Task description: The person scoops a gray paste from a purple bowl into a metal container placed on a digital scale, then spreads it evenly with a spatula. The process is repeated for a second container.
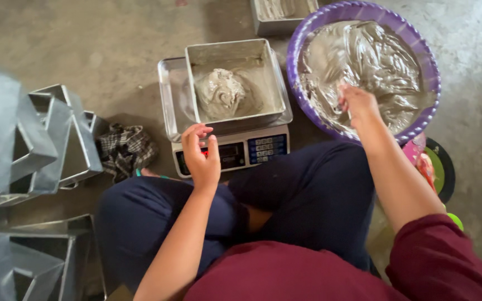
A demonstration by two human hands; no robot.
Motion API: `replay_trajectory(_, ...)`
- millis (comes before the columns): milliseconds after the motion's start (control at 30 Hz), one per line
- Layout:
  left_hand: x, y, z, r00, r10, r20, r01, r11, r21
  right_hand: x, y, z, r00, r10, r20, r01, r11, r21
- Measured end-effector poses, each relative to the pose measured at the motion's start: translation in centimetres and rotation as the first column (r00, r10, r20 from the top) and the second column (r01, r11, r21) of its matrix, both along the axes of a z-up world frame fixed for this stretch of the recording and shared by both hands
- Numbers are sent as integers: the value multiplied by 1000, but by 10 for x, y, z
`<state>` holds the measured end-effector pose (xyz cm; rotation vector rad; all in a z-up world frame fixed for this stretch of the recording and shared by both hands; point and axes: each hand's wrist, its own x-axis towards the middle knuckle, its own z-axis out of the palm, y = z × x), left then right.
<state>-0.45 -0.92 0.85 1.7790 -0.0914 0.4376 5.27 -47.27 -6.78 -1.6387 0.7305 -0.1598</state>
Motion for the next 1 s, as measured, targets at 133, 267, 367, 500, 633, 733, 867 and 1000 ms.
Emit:
replay_trajectory(133,3,-1,-3,998,14,60,-12,1000,-28,10,62,58,949,70,307,-54,997,-58)
replay_trajectory(267,3,-2,-4,1000,6,-2,-6,998,-62,-2,167,82,876,189,444,-132,979,-156)
replay_trajectory(367,3,2,-3,995,34,98,-25,995,-92,-17,217,85,860,432,271,-112,678,-727)
replay_trajectory(500,-1,9,-3,998,66,20,-65,997,-51,-15,247,80,886,402,232,-30,548,-836)
replay_trajectory(633,-1,10,-5,992,74,104,-65,994,-85,14,275,79,978,176,108,-206,879,430)
replay_trajectory(733,-2,14,-6,988,90,122,-82,994,-65,29,288,93,985,134,106,-161,520,839)
replay_trajectory(867,-1,17,-10,993,118,-16,-119,988,-95,26,268,132,986,3,166,-147,481,864)
replay_trajectory(1000,7,19,-12,989,137,-48,-144,967,-209,-13,189,169,911,-167,377,-13,902,431)
